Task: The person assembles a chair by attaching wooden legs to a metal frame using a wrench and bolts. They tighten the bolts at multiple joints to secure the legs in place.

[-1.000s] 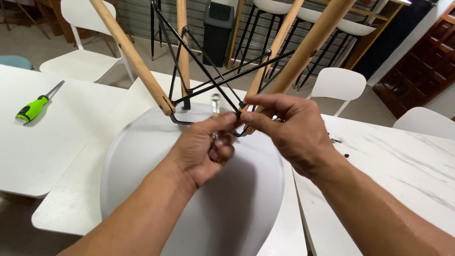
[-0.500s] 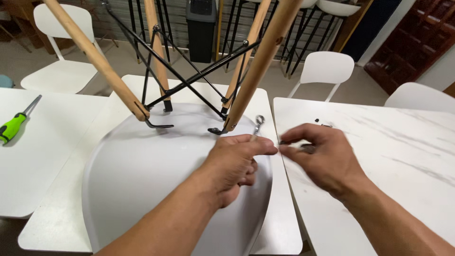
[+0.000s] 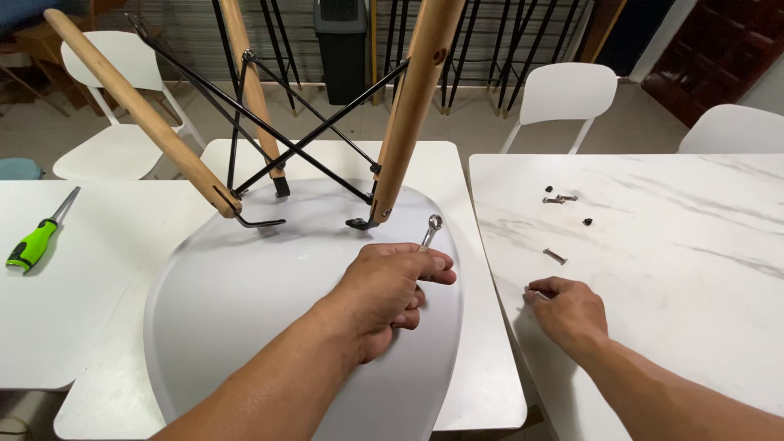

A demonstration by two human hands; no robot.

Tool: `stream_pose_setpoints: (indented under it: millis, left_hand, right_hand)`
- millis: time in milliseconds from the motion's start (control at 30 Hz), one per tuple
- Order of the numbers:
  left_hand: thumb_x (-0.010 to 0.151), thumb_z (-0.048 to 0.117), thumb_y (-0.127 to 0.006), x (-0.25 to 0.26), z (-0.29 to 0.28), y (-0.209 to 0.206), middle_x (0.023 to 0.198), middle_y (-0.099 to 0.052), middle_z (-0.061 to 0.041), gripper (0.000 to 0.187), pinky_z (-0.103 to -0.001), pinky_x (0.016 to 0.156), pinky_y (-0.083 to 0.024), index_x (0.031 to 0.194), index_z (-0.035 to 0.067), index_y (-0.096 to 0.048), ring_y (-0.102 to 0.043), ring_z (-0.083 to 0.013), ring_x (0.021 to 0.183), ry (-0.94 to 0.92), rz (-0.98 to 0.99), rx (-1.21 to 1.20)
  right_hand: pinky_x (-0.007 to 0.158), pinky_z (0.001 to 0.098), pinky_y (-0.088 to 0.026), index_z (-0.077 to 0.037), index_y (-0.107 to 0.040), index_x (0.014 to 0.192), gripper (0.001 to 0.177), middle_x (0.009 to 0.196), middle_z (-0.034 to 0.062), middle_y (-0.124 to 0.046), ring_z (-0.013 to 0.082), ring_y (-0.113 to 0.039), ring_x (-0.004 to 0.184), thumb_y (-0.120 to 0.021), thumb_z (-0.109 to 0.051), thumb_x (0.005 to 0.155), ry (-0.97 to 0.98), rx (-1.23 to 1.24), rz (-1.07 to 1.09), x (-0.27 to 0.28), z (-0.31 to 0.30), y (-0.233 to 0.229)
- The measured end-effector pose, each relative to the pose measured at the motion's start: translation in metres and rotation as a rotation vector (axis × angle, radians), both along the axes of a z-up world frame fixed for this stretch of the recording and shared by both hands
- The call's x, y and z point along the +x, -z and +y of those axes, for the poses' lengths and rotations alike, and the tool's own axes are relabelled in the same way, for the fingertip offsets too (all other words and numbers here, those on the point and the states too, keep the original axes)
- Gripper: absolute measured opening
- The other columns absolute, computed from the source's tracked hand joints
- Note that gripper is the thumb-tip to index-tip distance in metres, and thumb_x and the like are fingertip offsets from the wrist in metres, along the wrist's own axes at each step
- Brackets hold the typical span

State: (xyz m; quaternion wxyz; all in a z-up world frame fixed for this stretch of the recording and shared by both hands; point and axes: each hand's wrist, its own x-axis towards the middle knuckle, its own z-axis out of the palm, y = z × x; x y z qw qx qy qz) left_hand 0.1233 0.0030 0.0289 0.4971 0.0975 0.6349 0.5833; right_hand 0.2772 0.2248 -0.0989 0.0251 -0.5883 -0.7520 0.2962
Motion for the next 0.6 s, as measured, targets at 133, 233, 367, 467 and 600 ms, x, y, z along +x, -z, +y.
stream_pose_setpoints:
  millis: [133,233,367,467,600]
  left_hand:
    - [0.09,0.013,-0.063,0.0,0.003,-0.002,0.094,-0.07,-0.008,0.019,-0.021,0.04,-0.029,0.103,0.001,-0.069,-0.033,-0.0076,0.054,0.005,0.003,0.013]
    - [0.089,0.01,-0.062,0.002,0.007,0.0,0.094,-0.068,-0.008,0.022,-0.021,0.041,-0.03,0.107,0.0,-0.069,-0.033,-0.0074,0.055,0.018,-0.003,0.027]
    - [0.089,0.006,-0.058,-0.005,0.005,0.006,0.087,-0.059,-0.006,0.029,-0.023,0.043,-0.032,0.113,-0.005,-0.069,-0.036,-0.0076,0.056,-0.004,-0.007,0.063]
    - [0.092,0.013,-0.053,-0.016,-0.012,0.01,0.08,-0.05,-0.003,0.034,-0.025,0.043,-0.034,0.117,-0.006,-0.069,-0.037,-0.0084,0.056,-0.02,0.035,0.063]
    - [0.085,0.002,-0.053,-0.034,-0.046,0.009,0.071,-0.045,-0.003,0.038,-0.027,0.042,-0.035,0.117,-0.01,-0.07,-0.04,-0.0106,0.054,-0.067,0.049,0.097]
  right_hand:
    - [0.112,0.0357,-0.048,-0.022,-0.073,0.129,0.035,0.131,0.0011,-0.073,0.0198,-0.067,0.122,-0.069,-0.034,0.096,-0.002,-0.022,-0.027,-0.004,-0.002,-0.001]
    - [0.108,0.0362,-0.051,-0.021,-0.069,0.132,0.04,0.129,0.0045,-0.073,0.0218,-0.067,0.12,-0.071,-0.034,0.094,-0.001,0.001,0.005,0.0,-0.001,-0.004]
    - [0.098,0.0392,-0.055,-0.015,-0.067,0.131,0.044,0.122,0.0083,-0.074,0.0231,-0.07,0.109,-0.076,-0.03,0.09,0.113,-0.02,0.07,0.007,0.006,-0.007]
    - [0.091,0.0419,-0.056,-0.006,-0.071,0.121,0.034,0.111,0.0131,-0.074,0.0228,-0.067,0.101,-0.073,-0.024,0.092,0.195,-0.097,0.113,0.012,0.011,-0.009]
    - [0.076,0.0419,-0.054,-0.002,-0.075,0.116,0.028,0.102,0.0119,-0.073,0.0235,-0.051,0.085,-0.06,-0.012,0.095,0.139,-0.23,0.349,0.002,0.007,-0.024]
